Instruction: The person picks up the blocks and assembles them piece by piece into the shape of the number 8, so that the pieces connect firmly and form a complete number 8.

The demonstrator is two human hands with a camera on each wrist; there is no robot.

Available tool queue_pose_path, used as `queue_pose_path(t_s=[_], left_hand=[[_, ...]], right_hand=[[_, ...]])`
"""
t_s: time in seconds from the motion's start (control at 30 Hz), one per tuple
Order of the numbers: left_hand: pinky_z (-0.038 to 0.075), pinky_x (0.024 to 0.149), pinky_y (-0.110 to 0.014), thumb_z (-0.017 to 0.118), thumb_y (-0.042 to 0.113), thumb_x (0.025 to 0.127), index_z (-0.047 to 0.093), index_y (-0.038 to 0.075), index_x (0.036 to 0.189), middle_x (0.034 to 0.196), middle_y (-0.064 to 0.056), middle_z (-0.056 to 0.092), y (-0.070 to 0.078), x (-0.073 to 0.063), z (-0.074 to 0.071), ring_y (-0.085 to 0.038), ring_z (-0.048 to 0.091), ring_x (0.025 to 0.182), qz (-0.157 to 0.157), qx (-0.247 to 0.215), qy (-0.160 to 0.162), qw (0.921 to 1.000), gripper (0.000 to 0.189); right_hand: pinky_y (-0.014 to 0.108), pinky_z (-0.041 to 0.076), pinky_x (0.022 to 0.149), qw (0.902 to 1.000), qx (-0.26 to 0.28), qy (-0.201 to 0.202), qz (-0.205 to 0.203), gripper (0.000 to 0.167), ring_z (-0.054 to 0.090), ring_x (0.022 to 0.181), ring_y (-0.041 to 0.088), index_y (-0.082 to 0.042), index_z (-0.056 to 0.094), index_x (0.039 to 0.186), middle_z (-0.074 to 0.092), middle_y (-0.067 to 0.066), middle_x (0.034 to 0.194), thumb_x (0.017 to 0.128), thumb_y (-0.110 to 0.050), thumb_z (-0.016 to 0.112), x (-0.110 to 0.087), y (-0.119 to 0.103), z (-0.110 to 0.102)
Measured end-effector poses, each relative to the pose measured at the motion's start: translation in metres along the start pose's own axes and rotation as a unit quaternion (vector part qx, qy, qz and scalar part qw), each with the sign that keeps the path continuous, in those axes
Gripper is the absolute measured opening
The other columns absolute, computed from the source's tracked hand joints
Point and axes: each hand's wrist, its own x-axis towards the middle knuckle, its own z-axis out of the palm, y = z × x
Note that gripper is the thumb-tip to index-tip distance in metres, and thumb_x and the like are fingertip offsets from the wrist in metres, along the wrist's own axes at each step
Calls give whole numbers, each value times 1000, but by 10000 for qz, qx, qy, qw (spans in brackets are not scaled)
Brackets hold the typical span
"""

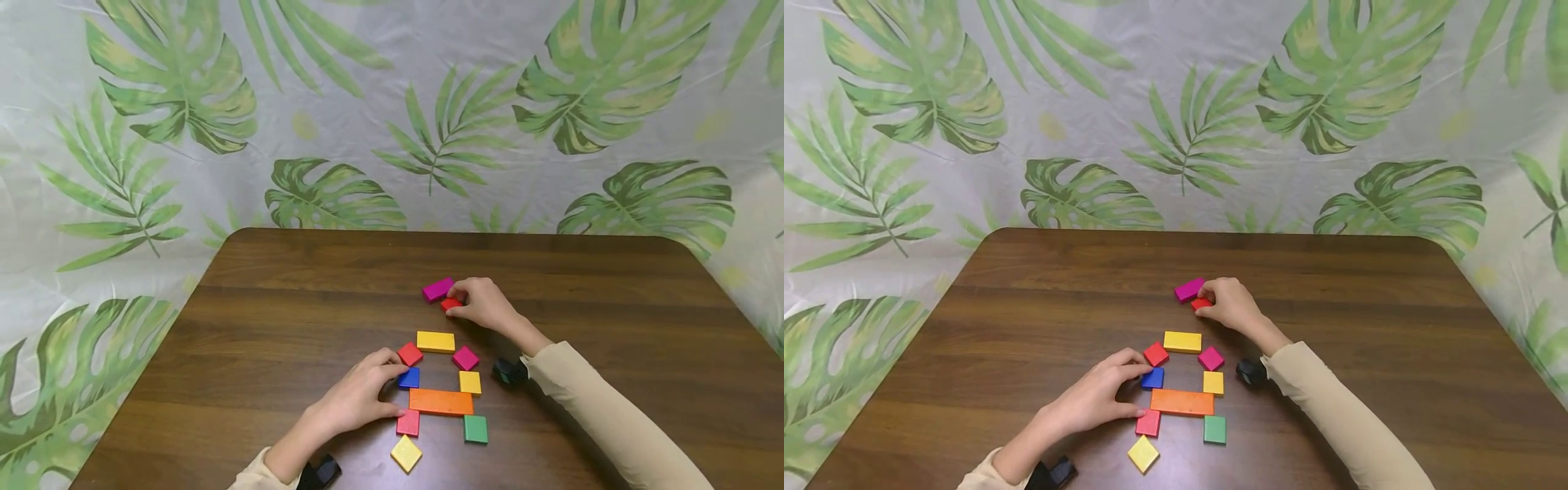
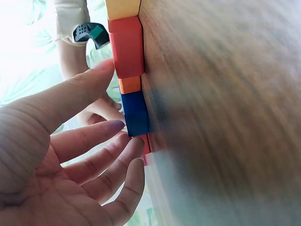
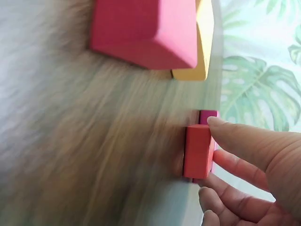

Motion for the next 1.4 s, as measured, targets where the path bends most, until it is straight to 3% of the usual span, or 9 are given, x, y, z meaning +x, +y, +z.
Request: queue_pose_path(t_s=[0.4, 0.73, 1.03, 1.4], left_hand=[[45, 96, -30, 77, 30, 76, 63, 6, 120, 115, 1, 55, 0, -1, 0, -11, 53, 105, 6, 38, 67, 10000, 52], [45, 96, -32, 77, 29, 76, 62, 5, 120, 115, 0, 55, 4, 2, 1, -13, 53, 105, 85, 0, 85, 9999, 52], [46, 95, -32, 77, 29, 76, 62, 5, 121, 115, 1, 55, 3, -2, 1, -13, 53, 104, -24, -62, 35, 10000, 53], [46, 95, -32, 77, 29, 76, 62, 6, 121, 115, 1, 55, 4, -1, 1, -12, 53, 104, -34, -80, 44, 10000, 53]], right_hand=[[24, 44, 61, 9995, -127, -8, 282, 28, 53, 67, 11, -7, 72, 97, 69, 5, 84, 75, -24, 77, -32, 15, -14], [19, 35, 53, 9981, -504, 242, 247, 30, 43, 59, 8, -8, 75, 98, 64, 1, 76, 73, -23, 79, -80, 22, -23], [16, 34, 52, 9973, -302, 667, -34, 31, 38, 58, -2, -9, 74, 101, 58, -9, 72, 72, -21, 79, -115, 23, -13], [16, 41, 57, 9988, 208, 347, -281, 31, 47, 66, 0, -9, 74, 98, 62, -9, 77, 71, -22, 80, -143, 24, -19]])
